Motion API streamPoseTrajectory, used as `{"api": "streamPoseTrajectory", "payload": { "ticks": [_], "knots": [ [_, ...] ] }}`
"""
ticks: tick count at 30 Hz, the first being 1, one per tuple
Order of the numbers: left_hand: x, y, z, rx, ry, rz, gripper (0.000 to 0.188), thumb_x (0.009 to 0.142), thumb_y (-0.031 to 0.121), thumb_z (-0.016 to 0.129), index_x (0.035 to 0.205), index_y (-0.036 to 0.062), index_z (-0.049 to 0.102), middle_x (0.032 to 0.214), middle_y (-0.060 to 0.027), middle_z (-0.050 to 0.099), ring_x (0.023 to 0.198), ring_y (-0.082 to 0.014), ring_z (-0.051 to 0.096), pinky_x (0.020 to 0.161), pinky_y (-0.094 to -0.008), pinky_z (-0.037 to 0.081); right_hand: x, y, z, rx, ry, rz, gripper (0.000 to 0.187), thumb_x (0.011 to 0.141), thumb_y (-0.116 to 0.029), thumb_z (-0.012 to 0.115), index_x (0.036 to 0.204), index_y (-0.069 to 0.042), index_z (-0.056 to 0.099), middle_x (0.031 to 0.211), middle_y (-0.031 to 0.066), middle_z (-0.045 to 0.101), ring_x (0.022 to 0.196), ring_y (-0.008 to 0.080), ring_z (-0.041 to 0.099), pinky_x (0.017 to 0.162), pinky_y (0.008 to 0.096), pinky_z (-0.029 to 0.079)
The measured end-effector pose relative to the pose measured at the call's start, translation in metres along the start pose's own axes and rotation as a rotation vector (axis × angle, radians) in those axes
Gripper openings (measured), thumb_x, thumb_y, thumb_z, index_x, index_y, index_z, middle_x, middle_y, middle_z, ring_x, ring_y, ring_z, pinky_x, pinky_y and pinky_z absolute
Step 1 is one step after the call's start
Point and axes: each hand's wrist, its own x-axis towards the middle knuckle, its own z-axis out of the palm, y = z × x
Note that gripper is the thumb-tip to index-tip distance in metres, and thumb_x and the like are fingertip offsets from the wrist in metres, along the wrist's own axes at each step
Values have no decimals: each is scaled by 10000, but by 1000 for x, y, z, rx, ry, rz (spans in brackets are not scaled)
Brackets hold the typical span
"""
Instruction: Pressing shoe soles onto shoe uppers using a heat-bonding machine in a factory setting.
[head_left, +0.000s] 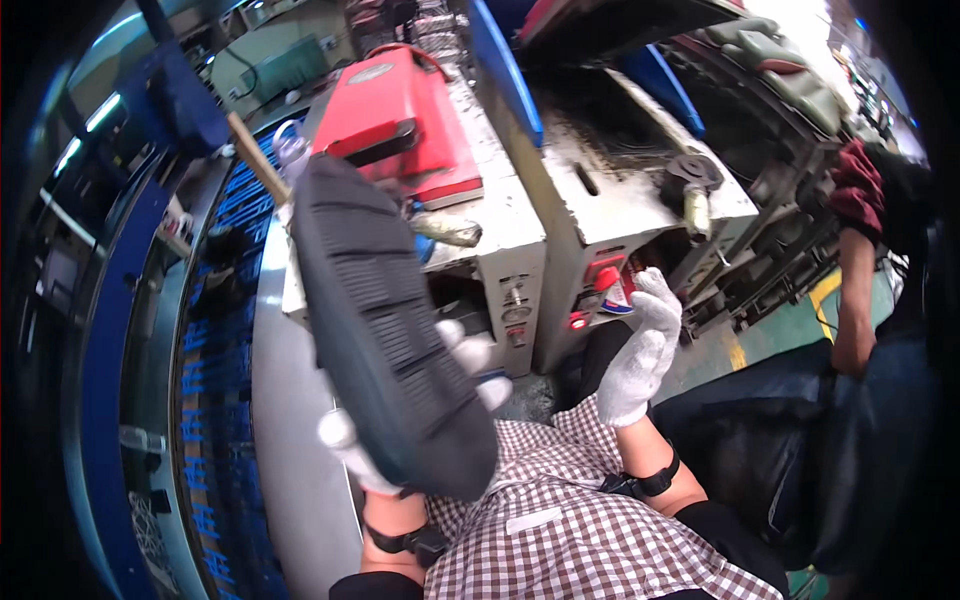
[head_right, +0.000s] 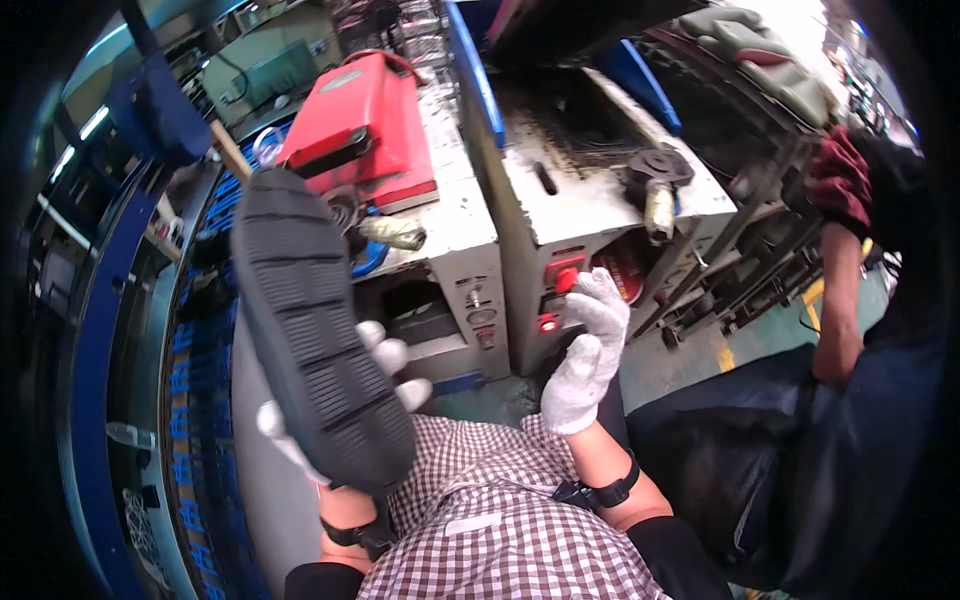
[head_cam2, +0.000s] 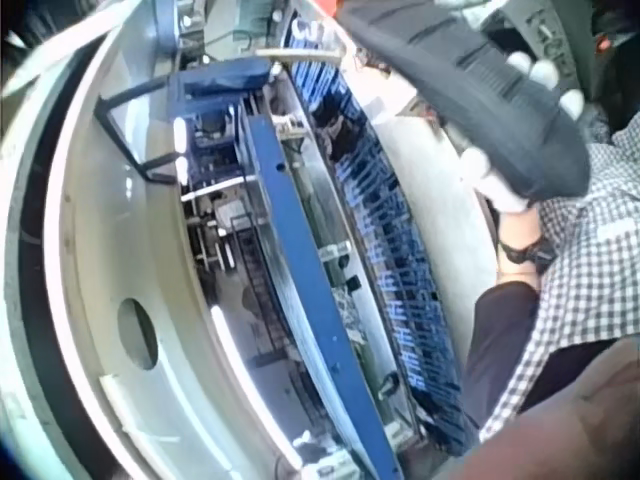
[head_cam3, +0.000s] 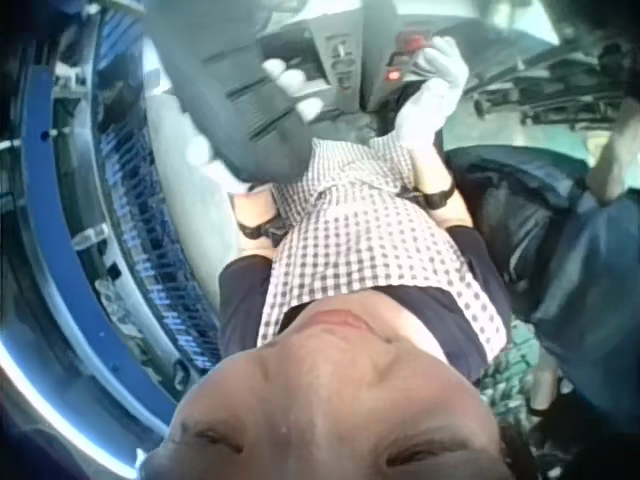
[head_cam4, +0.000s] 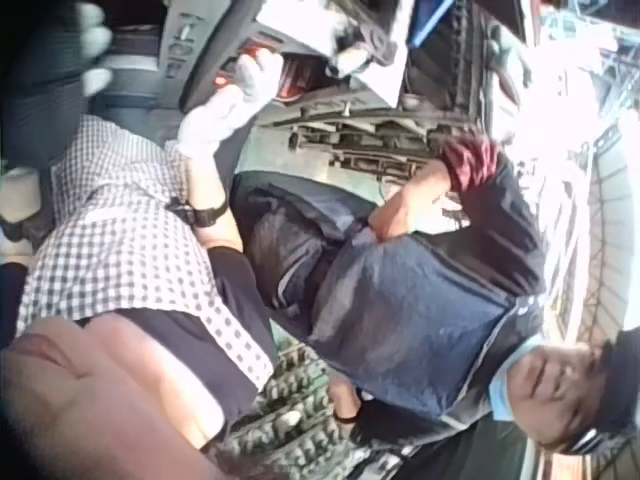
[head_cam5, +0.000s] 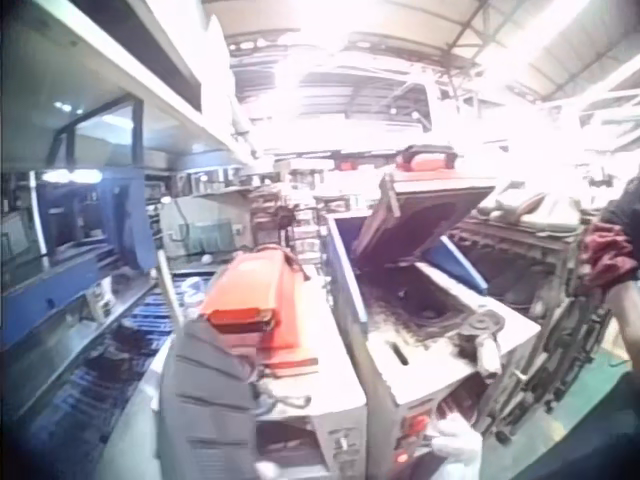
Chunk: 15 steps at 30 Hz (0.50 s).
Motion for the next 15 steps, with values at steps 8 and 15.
{"api": "streamPoseTrajectory", "payload": {
  "ticks": [8, 15],
  "knots": [
    [-75, 159, -36, 393, 593, 477, 822, 887, 459, 654, 1552, 44, 407, 1449, -241, 534, 1268, -435, 583, 1012, -644, 497, -1, 25, 17, -28, -6, 31, 537, 1139, -416, 334, 1238, 39, 602, 1389, 183, 589, 1345, 305, 534, 1198, 469, 353],
    [-89, 317, -144, 632, 1426, 402, 392, 822, 368, 723, 1179, 231, 640, 1067, -35, 705, 1018, -246, 678, 865, -541, 530, 8, 56, 29, -64, -32, 65, 523, 1148, -345, 282, 1379, 54, 529, 1459, 207, 551, 1368, 298, 516, 1213, 442, 357]
  ]
}}
